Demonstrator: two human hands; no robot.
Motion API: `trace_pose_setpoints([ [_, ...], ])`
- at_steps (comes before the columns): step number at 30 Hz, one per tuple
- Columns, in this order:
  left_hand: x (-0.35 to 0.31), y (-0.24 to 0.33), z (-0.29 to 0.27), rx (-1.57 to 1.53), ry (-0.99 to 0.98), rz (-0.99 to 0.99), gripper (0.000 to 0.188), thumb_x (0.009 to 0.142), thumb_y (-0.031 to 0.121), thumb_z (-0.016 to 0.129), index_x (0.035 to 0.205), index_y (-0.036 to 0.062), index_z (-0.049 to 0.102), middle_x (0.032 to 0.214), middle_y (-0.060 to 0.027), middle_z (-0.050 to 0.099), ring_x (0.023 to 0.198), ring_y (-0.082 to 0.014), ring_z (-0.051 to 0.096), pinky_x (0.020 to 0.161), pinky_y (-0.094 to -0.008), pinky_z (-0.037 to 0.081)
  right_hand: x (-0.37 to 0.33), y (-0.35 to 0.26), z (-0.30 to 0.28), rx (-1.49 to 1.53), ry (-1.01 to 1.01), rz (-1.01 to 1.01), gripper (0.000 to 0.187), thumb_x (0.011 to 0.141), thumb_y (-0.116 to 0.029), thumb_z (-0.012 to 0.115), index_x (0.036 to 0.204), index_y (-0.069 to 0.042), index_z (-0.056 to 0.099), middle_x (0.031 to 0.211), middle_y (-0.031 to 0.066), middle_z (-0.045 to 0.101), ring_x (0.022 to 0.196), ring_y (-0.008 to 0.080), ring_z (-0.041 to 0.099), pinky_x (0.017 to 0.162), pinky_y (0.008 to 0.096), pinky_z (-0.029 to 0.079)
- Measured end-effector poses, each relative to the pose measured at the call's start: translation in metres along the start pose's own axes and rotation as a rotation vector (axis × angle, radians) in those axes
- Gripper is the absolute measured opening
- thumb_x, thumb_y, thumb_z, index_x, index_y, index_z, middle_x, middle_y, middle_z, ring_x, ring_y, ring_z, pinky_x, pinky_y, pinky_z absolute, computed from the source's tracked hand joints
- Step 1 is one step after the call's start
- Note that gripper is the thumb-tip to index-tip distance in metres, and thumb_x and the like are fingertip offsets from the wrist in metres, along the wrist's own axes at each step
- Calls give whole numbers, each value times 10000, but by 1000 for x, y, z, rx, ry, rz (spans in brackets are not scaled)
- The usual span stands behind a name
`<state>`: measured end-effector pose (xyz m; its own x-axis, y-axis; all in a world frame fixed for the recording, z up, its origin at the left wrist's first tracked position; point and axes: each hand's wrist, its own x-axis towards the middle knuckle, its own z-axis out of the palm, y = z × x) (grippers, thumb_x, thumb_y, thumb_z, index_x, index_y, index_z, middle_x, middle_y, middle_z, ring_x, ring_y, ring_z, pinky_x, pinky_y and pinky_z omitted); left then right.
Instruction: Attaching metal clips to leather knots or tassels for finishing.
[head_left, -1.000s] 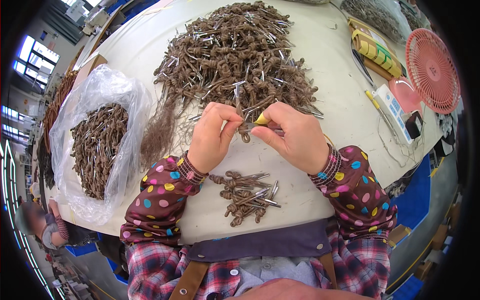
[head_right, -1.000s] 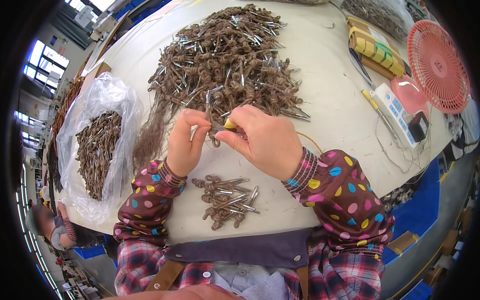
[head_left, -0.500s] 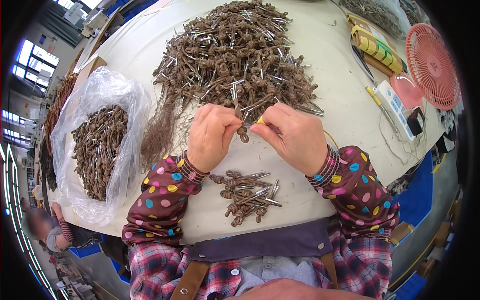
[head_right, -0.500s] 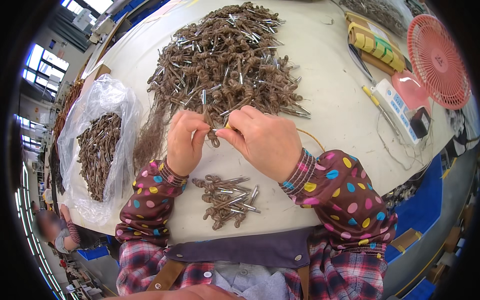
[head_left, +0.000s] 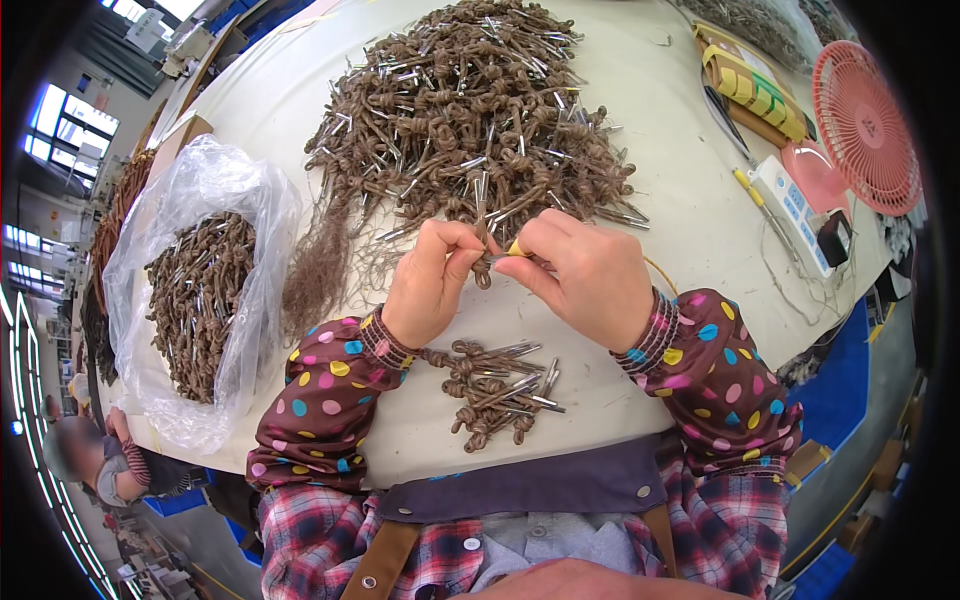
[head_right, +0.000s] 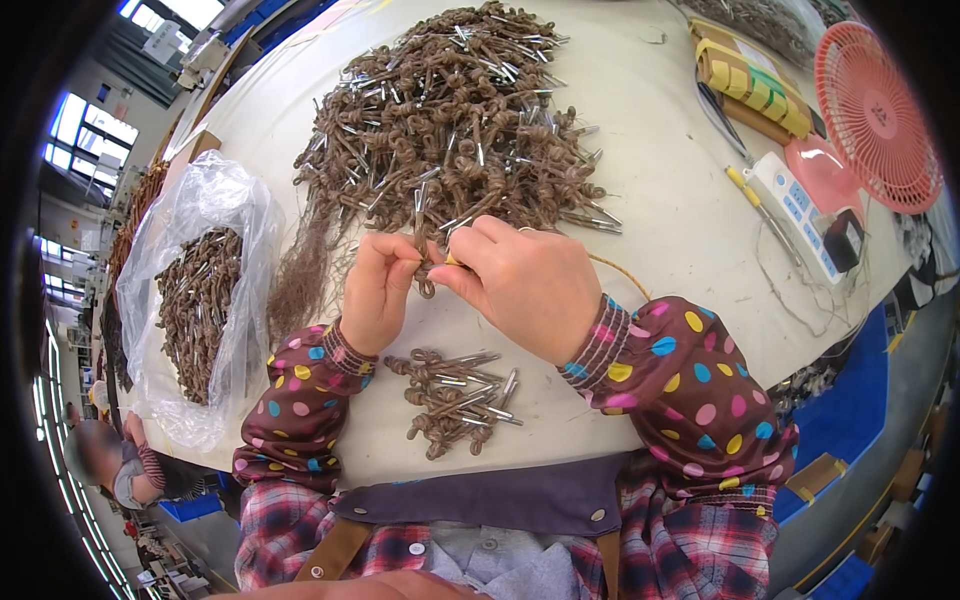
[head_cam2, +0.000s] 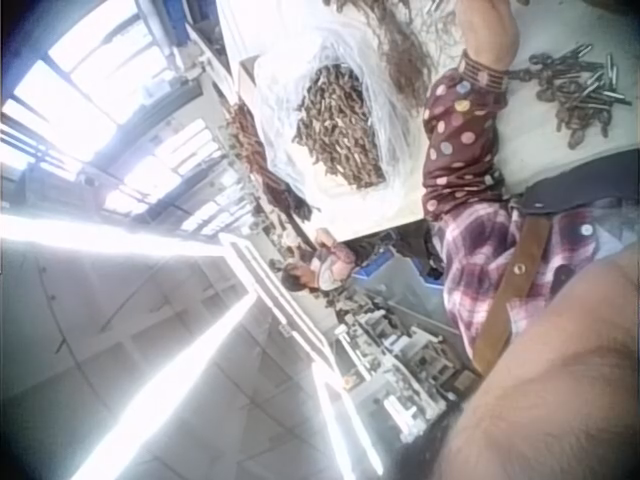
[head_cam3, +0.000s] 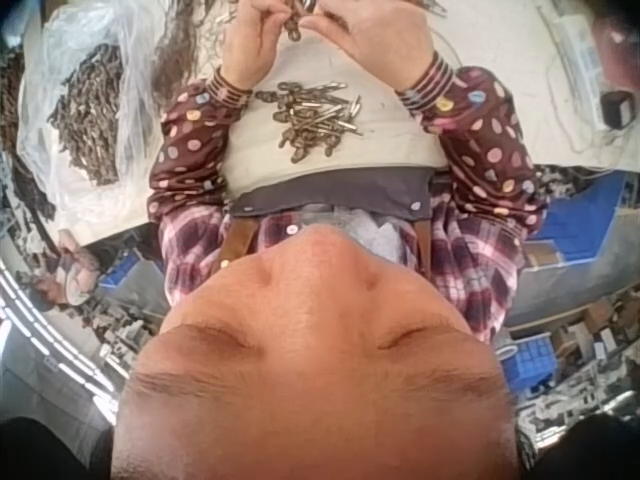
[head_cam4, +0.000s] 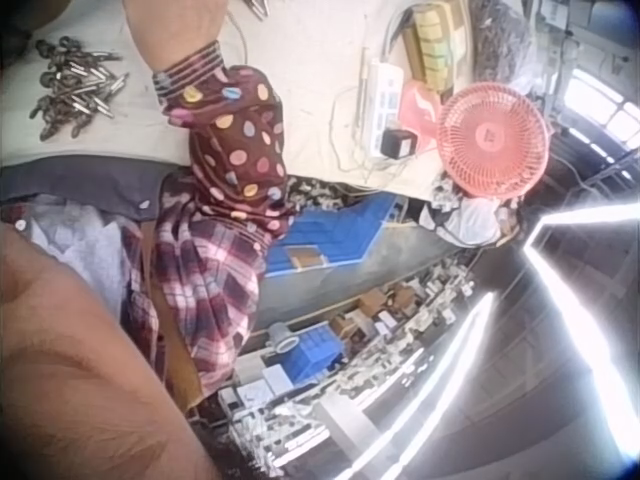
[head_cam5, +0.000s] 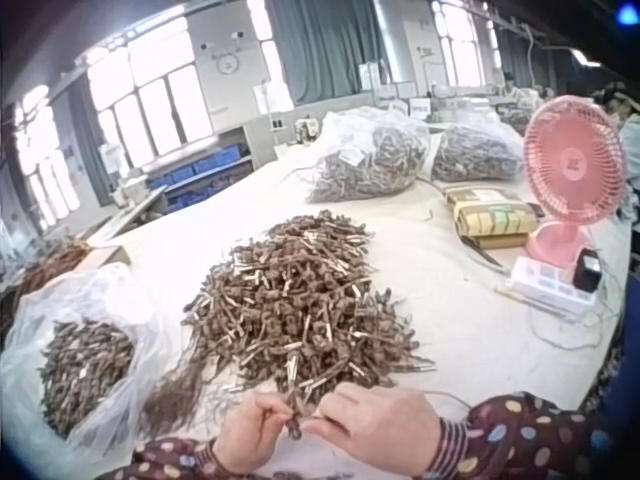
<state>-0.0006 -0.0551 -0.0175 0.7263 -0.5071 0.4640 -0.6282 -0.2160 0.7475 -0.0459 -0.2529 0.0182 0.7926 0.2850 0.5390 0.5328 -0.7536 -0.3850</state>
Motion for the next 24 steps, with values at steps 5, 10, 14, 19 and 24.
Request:
trace_pose_setpoints([
  [5,2,-6,-1,32,12,111,127,918,10,540,1010,40,458,892,-107,634,769,-216,598,677,-310,492,0,-2,3,47,6,72,233,847,-309,638,785,-108,539,718,37,535,582,222,589,482,335,453],
  [10,2,-6,0,135,17,186,143,908,9,554,1009,45,459,889,-100,627,806,-238,587,711,-331,489,-1,-4,4,47,42,60,243,841,-304,647,775,-103,528,710,42,534,586,233,588,482,340,448],
  [14,-2,-1,3,-57,45,49,107,922,12,527,988,42,449,883,-100,630,813,-246,590,764,-341,482,-1,1,7,158,37,83,260,836,-310,662,790,-83,543,698,42,553,584,233,579,494,330,444],
  [19,5,-1,3,-64,-1,115,100,922,22,522,976,62,448,879,-83,641,833,-246,599,894,-379,440,8,11,-3,602,-6,349,296,839,-320,686,869,-43,586,679,42,589,569,154,560,518,268,433],
  [24,11,4,0,325,-202,381,143,878,29,568,970,82,473,867,-56,658,828,-258,620,957,-432,405,9,19,19,956,-61,532,327,817,-278,719,893,17,602,662,9,571,602,61,492,536,241,410],
])
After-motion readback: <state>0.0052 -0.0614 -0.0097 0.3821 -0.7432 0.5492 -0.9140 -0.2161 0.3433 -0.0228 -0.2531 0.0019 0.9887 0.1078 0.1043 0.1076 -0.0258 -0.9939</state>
